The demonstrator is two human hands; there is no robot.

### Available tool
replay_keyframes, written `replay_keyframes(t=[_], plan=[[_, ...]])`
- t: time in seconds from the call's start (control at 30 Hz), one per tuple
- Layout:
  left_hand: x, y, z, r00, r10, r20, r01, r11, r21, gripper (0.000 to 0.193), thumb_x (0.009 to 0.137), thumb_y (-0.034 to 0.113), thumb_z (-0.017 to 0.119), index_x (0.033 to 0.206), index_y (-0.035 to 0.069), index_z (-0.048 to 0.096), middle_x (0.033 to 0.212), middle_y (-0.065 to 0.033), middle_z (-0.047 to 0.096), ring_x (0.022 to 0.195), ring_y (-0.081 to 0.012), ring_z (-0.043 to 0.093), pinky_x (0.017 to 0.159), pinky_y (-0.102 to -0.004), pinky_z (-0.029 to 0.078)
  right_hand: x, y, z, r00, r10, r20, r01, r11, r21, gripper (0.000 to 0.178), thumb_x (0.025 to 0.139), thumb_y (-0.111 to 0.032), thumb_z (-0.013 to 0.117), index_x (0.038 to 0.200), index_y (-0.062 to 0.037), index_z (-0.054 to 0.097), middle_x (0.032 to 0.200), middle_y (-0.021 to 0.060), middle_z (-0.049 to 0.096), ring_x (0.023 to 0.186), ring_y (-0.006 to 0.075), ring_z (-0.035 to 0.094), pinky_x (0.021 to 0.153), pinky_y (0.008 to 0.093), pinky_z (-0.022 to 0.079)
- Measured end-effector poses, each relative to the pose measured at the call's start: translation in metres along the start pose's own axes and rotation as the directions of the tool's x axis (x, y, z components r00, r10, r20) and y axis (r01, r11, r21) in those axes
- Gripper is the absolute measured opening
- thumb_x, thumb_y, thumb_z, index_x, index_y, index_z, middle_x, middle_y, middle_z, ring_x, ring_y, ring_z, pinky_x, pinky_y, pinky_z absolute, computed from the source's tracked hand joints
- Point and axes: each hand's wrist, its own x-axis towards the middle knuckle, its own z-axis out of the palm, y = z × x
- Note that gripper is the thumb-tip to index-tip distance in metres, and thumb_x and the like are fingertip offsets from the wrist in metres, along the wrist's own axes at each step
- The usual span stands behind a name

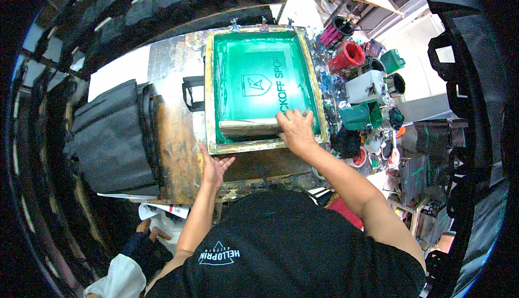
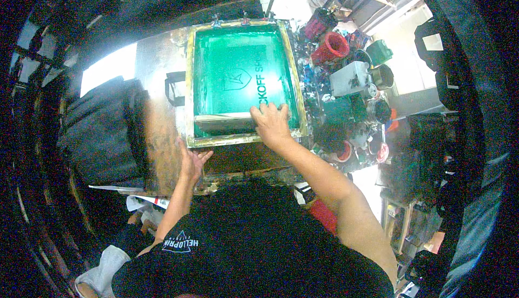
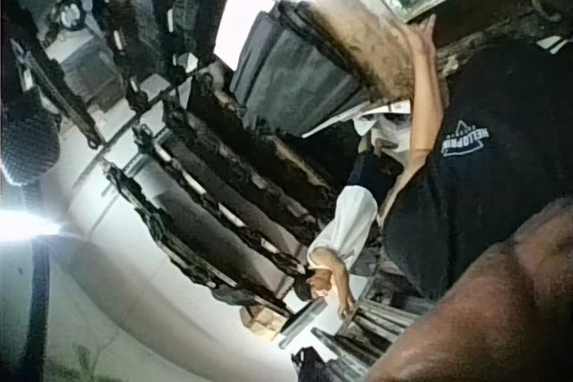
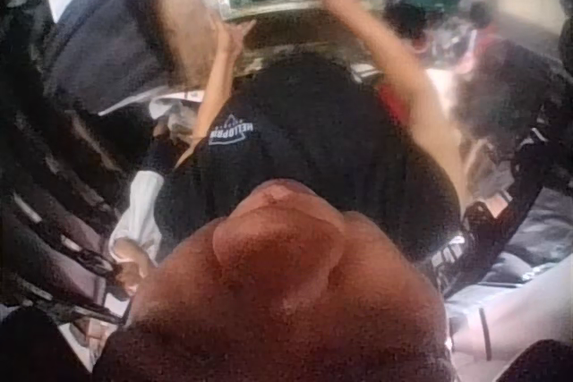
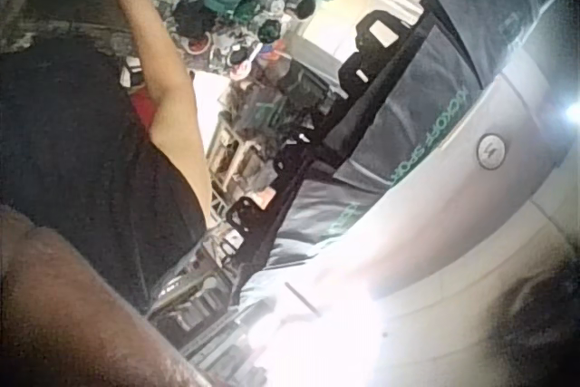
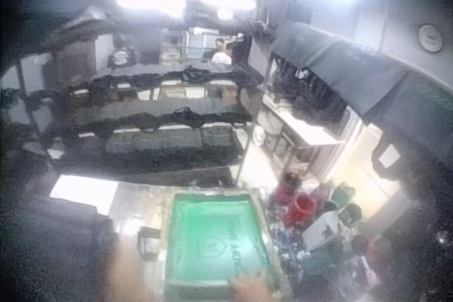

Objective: The person uses a squeegee to spread ink across a screen printing frame onto a bag, lifts the frame, and moves the bag to a stack.

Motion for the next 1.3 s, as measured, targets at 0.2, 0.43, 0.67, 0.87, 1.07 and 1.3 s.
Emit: replay_keyframes(t=[0.2, 0.43, 0.67, 0.87, 1.07, 1.3], plan=[[-0.007, 0.005, 0.003, 0.998, -0.017, -0.062, 0.019, 0.999, 0.028, 0.106, 0.092, 0.085, 0.034, 0.164, 0.013, 0.005, 0.162, -0.0180, 0.028, 0.139, -0.0383, 0.047, 0.105, -0.0521, 0.050, 0.070, 0.031, 0.028, 0.996, 0.019, -0.087, -0.021, 0.999, -0.031, 0.052, 0.072, -0.012, 0.078, 0.120, -0.0167, 0.059, 0.105, 0.0065, 0.061, 0.104, 0.0275, 0.058, 0.089, 0.0534, 0.037], [-0.009, 0.012, 0.016, 0.986, -0.040, -0.164, 0.045, 0.999, 0.028, 0.106, 0.092, 0.086, 0.033, 0.162, 0.009, 0.013, 0.156, -0.0176, 0.040, 0.128, -0.0338, 0.058, 0.100, -0.0488, 0.054, 0.206, 0.104, 0.069, 0.980, 0.062, -0.188, -0.092, 0.984, -0.155, 0.045, 0.082, -0.013, 0.070, 0.125, -0.0202, 0.060, 0.108, 0.0049, 0.064, 0.108, 0.0266, 0.060, 0.089, 0.0553, 0.038], [0.003, 0.007, 0.004, 0.987, -0.129, -0.094, 0.128, 0.992, -0.014, 0.122, 0.082, 0.094, 0.037, 0.165, 0.012, 0.001, 0.167, -0.0187, 0.020, 0.145, -0.0424, 0.039, 0.112, -0.0584, 0.041, 0.291, 0.149, 0.073, 0.994, 0.104, -0.045, -0.108, 0.988, -0.109, 0.063, 0.077, -0.023, 0.083, 0.133, -0.0201, 0.053, 0.123, 0.0059, 0.062, 0.121, 0.0282, 0.057, 0.094, 0.0590, 0.040], [0.013, 0.011, -0.012, 0.885, -0.347, -0.309, 0.424, 0.876, 0.230, 0.109, 0.088, 0.087, 0.044, 0.138, -0.010, 0.046, 0.123, -0.0318, 0.063, 0.110, -0.0353, 0.069, 0.087, -0.0432, 0.059, 0.280, 0.162, 0.057, 0.990, 0.094, -0.103, -0.099, 0.994, -0.048, 0.067, 0.078, -0.026, 0.084, 0.136, -0.0185, 0.052, 0.128, 0.0065, 0.060, 0.122, 0.0288, 0.056, 0.094, 0.0607, 0.040], [0.021, 0.075, 0.024, 0.975, -0.126, -0.184, 0.219, 0.398, 0.891, 0.067, 0.094, 0.058, 0.069, 0.097, -0.009, 0.070, 0.067, -0.0141, 0.071, 0.064, -0.0205, 0.071, 0.060, -0.0328, 0.055, 0.260, 0.162, 0.049, 0.985, 0.077, -0.156, -0.086, 0.995, -0.049, 0.063, 0.078, -0.017, 0.078, 0.136, -0.0199, 0.054, 0.118, 0.0062, 0.062, 0.116, 0.0278, 0.058, 0.091, 0.0599, 0.042], [0.154, 0.155, 0.121, 0.606, 0.664, 0.438, -0.496, -0.115, 0.861, 0.045, 0.091, 0.045, 0.075, 0.103, 0.001, 0.073, 0.073, -0.0114, 0.064, 0.067, -0.0274, 0.062, 0.066, -0.0375, 0.050, 0.281, 0.159, 0.051, 0.966, 0.024, -0.258, -0.048, 0.995, -0.086, 0.059, 0.078, -0.017, 0.077, 0.133, -0.0202, 0.056, 0.117, 0.0054, 0.062, 0.114, 0.0264, 0.057, 0.086, 0.0532, 0.042]])
